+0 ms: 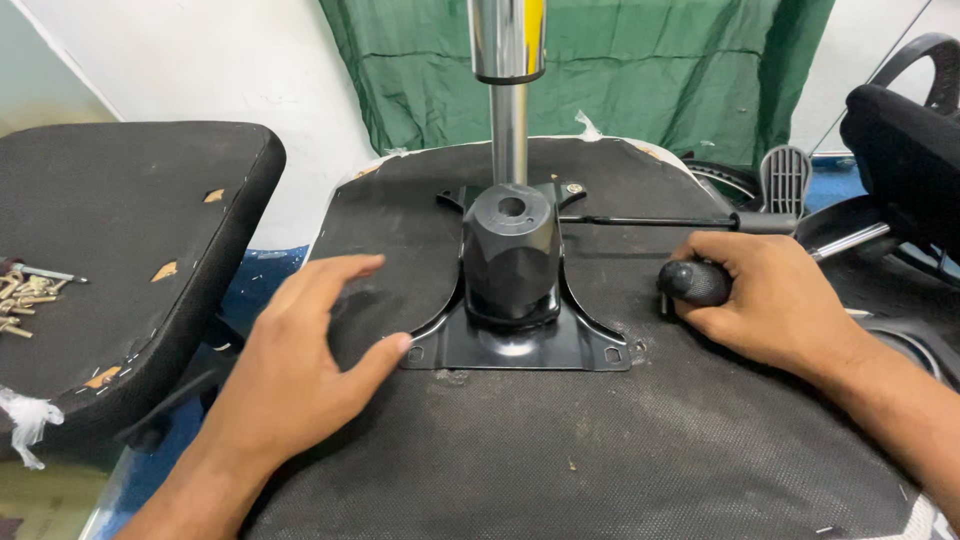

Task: The person attaches a metal chair base to an overturned chair seat using a screwdriver. They insert and tighten multiple screws into the base plate, then flip the chair upright to continue securing the remaining fasteners.

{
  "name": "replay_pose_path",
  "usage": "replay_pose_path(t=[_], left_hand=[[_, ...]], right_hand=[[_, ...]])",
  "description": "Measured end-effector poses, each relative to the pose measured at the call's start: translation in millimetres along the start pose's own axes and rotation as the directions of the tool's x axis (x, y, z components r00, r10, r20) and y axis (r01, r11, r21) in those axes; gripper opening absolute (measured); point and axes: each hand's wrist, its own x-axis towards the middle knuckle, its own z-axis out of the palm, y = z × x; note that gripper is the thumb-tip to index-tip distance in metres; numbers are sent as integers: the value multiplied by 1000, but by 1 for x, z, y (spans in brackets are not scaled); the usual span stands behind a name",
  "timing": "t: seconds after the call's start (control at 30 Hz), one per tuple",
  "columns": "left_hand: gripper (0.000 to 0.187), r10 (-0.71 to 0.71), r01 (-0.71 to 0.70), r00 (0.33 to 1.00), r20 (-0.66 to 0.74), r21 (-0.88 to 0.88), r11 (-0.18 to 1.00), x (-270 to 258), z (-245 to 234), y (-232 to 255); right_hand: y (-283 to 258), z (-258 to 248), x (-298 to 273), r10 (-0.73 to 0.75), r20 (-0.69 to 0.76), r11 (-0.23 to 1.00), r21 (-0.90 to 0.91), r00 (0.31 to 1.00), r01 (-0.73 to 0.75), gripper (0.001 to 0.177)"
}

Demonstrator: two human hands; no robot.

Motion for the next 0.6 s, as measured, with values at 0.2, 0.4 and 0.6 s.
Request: replay_pose_path(t=[0.2,0.4,0.6], left_hand=[[79,284,-192,933,219,-365,911,66,37,8],[69,261,-11,919,296,-641,767,80,70,5],[67,212,-18,943,256,-596,802,78,74,17]], right_hand=[[11,8,6,-28,20,1000,-5,999,28,31],[19,9,9,-10,35,1000,-24,999,11,35],[24,10,10,-182,-22,983,36,983,183,34]])
